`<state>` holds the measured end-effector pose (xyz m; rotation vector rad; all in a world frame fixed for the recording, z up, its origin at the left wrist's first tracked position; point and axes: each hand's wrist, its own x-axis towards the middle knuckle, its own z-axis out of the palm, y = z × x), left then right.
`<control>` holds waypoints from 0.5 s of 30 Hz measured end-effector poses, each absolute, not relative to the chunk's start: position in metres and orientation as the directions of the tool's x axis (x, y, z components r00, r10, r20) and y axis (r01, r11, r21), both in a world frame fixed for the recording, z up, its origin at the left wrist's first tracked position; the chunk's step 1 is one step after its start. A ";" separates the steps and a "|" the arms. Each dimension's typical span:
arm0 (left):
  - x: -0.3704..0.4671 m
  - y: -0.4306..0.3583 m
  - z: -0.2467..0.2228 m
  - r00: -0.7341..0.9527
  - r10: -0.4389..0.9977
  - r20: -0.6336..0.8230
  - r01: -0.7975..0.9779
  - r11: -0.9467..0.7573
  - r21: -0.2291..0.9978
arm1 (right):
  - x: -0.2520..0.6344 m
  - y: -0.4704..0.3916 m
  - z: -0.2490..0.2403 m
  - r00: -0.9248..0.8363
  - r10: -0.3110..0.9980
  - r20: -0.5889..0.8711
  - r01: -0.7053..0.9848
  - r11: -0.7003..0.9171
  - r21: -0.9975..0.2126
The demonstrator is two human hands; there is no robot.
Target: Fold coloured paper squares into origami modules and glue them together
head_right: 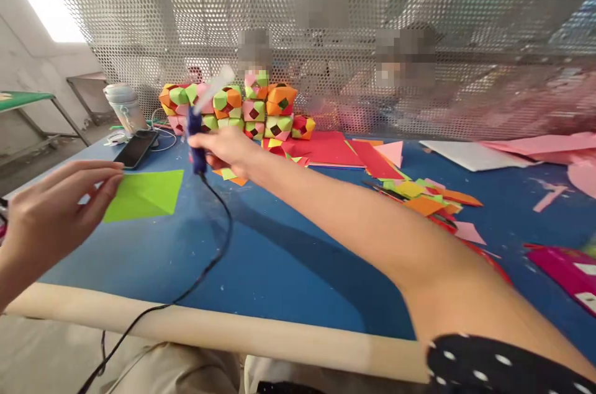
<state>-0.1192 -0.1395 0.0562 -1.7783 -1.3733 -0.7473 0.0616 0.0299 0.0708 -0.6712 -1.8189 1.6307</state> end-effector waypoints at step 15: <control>-0.154 -0.147 0.058 0.204 0.370 0.906 0.975 0.011 -0.224 | -0.089 0.062 -0.010 -0.586 0.805 -0.091 0.145 -0.007 -0.989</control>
